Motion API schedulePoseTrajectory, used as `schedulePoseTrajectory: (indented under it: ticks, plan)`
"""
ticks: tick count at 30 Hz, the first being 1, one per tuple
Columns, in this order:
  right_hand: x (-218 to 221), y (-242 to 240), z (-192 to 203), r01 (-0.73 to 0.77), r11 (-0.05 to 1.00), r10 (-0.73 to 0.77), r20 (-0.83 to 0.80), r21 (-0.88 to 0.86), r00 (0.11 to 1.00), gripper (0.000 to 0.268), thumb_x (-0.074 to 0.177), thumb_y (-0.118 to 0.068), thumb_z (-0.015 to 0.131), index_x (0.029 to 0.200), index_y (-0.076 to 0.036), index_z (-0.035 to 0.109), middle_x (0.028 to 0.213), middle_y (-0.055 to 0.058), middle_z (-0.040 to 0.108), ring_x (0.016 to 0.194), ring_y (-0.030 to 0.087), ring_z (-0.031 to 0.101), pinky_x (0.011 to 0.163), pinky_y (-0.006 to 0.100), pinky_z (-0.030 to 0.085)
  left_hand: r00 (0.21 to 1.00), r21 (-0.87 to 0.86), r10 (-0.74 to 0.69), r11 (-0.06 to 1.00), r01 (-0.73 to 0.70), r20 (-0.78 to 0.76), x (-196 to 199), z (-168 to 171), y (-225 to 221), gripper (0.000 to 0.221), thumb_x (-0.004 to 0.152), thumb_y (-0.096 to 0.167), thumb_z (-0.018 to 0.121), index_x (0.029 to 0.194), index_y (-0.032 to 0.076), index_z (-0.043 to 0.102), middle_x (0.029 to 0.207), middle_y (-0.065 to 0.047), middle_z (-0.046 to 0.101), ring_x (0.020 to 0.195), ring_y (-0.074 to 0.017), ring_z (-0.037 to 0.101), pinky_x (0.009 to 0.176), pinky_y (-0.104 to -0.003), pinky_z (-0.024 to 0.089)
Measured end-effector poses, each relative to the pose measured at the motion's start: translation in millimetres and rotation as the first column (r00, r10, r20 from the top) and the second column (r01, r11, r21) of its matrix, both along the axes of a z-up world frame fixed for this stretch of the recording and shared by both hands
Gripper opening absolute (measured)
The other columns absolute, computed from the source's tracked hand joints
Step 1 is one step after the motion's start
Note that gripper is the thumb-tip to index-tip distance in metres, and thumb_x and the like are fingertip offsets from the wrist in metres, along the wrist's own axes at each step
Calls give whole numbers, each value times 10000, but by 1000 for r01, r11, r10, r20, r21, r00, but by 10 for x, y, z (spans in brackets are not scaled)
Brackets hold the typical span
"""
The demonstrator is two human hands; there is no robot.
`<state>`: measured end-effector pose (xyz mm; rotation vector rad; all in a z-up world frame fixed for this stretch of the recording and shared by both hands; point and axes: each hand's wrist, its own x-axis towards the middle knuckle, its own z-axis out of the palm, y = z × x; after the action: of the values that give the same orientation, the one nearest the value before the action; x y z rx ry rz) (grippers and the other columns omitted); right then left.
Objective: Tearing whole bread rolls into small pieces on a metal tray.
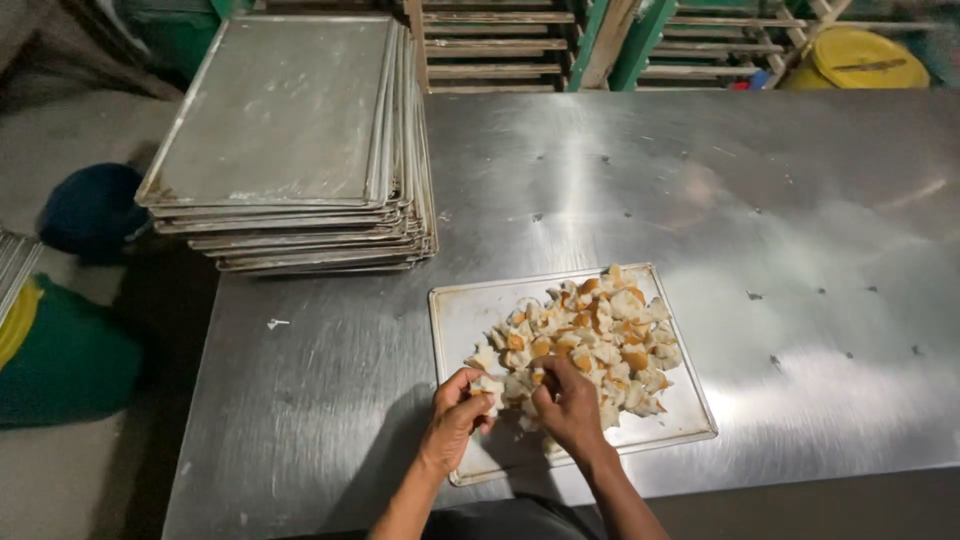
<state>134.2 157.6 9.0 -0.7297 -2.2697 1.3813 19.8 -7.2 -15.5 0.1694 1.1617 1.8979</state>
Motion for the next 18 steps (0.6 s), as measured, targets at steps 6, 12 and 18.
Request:
schedulePoseTrajectory:
  ticks: [6,12,18]
  plan:
    - [-7,-471,211,-107,991,120,-178,80,977,368,782,74,661,1108,-78,739,925,48,611,803,140,601,658,276,512,973,-66,-221,974,217,-63,-158,256,-155,319,816,158,803,1051,80,602,793,-67,723,632,-102,607,563,-257,472]
    - [118,-631,54,23,830,-133,-158,-557,978,210,826,45,696,992,-83,685,893,66,655,787,133,632,693,261,513,923,-108,-353,935,339,-156,-137,220,-18,220,810,188,811,911,74,652,756,-20,714,609,-65,614,502,-245,454]
    - [76,-478,228,155,931,-208,131,329,969,267,719,26,718,969,-67,723,988,93,628,743,208,688,651,313,564,794,-284,-262,952,119,-548,-38,-568,176,195,796,147,793,889,68,641,751,-78,624,613,-122,567,548,-268,464]
